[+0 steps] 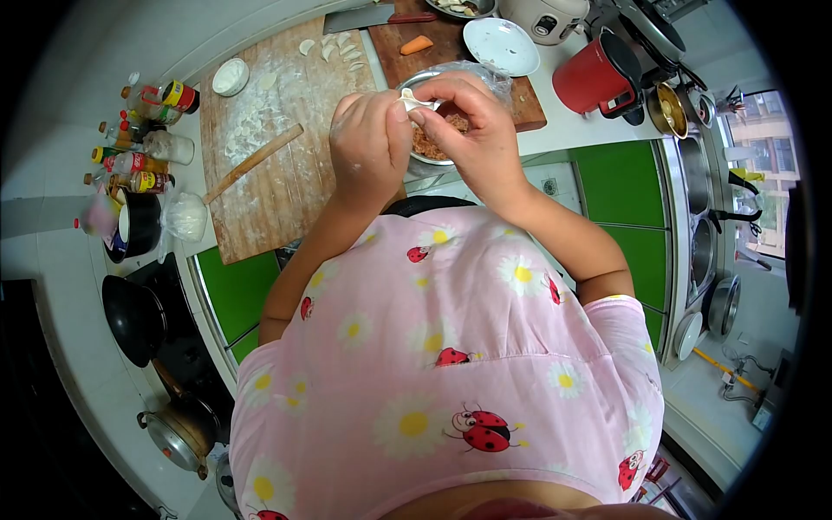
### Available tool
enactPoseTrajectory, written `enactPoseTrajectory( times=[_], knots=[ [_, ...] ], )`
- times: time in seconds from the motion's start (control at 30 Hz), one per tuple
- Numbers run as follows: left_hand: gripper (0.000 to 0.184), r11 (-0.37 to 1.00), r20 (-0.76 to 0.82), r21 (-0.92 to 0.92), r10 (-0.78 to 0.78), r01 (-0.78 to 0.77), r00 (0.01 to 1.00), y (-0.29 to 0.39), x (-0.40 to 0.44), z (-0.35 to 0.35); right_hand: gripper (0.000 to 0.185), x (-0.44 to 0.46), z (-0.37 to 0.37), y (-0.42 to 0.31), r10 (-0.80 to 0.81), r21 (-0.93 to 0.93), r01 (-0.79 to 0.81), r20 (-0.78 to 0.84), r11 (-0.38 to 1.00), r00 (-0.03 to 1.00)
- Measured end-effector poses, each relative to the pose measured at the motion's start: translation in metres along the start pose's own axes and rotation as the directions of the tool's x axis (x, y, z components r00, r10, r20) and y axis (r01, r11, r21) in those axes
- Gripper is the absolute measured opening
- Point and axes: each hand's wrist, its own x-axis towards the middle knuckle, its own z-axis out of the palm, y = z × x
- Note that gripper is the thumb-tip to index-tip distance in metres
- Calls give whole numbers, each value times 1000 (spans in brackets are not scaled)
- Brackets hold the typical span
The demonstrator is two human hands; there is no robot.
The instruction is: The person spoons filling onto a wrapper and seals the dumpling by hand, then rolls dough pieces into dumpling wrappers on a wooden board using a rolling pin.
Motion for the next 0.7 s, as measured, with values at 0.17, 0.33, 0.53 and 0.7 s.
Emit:
enactPoseTrajectory(
  times=[0.17, 0.33, 0.53, 0.7],
  knots=[
    [11, 999, -3, 29, 45, -45, 999, 1, 2, 2, 8, 2, -3, 3, -99, -107, 100, 15, 989, 995],
    [11, 999, 14, 25, 21, -22, 1000, 4, 0, 1, 9, 3, -8, 4, -166, -174, 171, 47, 970, 985],
    [17, 997, 41, 11, -82, 81, 996, 4, 0, -2, 17, 5, -19, 16, -191, -305, 223, 132, 926, 973],
    [14, 996, 63, 1, -85, 85, 994, 6, 3, -1, 20, 14, -25, 23, -325, -449, 452, 334, 771, 885]
  ],
)
